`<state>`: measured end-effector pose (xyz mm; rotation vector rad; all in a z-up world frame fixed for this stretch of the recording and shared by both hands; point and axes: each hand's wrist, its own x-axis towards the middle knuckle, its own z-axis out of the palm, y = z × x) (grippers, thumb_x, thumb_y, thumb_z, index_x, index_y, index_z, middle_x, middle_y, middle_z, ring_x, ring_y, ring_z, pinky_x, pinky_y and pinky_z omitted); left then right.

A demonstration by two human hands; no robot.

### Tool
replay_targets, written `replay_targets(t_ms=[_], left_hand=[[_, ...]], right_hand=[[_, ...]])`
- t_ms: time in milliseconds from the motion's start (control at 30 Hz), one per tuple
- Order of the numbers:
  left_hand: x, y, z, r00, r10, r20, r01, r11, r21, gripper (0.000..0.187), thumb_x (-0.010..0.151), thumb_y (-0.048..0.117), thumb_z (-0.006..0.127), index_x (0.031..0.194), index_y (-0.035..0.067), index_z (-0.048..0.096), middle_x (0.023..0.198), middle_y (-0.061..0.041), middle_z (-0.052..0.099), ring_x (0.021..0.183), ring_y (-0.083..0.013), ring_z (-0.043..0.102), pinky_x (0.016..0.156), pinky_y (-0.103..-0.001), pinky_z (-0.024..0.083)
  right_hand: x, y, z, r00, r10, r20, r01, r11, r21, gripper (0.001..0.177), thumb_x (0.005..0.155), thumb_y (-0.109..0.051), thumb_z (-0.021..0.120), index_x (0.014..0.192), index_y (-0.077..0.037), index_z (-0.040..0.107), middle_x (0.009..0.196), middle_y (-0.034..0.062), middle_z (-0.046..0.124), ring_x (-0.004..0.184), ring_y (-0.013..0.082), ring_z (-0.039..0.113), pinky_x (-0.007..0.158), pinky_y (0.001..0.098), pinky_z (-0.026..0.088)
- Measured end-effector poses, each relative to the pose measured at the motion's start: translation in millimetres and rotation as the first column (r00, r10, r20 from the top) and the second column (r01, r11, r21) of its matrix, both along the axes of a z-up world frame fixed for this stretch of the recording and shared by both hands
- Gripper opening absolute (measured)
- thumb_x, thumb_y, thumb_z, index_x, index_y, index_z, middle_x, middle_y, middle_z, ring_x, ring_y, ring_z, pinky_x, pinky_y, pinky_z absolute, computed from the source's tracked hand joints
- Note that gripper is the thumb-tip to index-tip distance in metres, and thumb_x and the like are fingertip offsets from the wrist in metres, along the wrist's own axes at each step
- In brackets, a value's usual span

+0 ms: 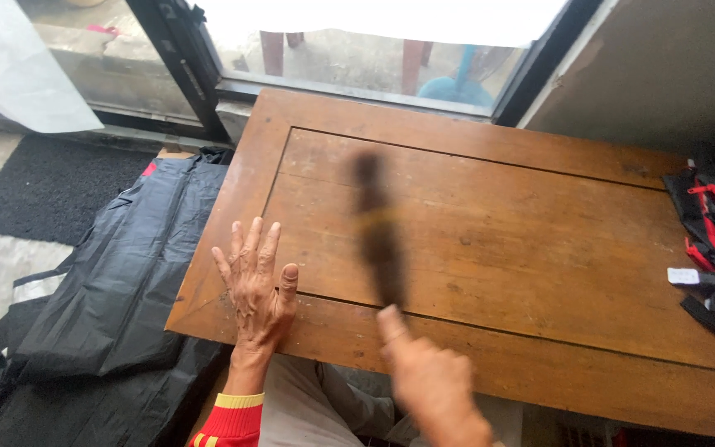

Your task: The person cleans a black bag by brushing it with a feather duster and smoothing it with their hands on a wooden bench.

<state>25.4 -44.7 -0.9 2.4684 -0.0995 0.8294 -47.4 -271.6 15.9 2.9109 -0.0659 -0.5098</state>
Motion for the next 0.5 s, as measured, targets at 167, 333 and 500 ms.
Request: replay_targets(t_ms=[167,333,500], left_hand=[[-4,4,2,0.999,0.036,0.04,-0.034,0.998,-0.053,0.056,0.101,0.047,0.025,0.136,0.012,0.051,0.146,-0.012,0.045,0.143,-0.0371,0.028,0.116,-0.061,0.006],[-5,6,0,1.0,-0.014,-0.003,0.014,0.994,-0.106,0.055,0.101,0.046,0.027,0.135,0.011,0.052,0.143,-0.012,0.047,0.142,-0.037,0.03,0.114,-0.063,0.01],[3,3,-7,0.994,-0.069,-0.085,0.061,0.993,-0.103,0.057,0.1,0.045,0.028,0.138,0.008,0.048,0.144,-0.012,0.046,0.139,-0.0352,0.034,0.112,-0.06,0.02]], right_hand=[[-37,51,-27,0.868,0.495,-0.037,-0.444,0.807,0.39,0.048,0.096,-0.049,0.042,0.143,-0.047,0.032,0.084,0.0102,0.064,0.057,0.0387,0.066,0.041,0.0519,0.046],[9,-26,43,0.93,0.035,-0.366,-0.009,0.997,0.074,0.053,0.094,-0.056,0.024,0.143,-0.067,0.008,0.113,-0.0013,0.059,0.094,0.0309,0.064,0.075,0.0476,0.051],[22,-161,23,0.937,-0.343,0.071,0.351,0.921,-0.171,0.053,0.091,-0.059,0.027,0.143,-0.063,0.02,0.094,-0.0006,0.073,0.083,0.0278,0.074,0.069,0.0459,0.056]])
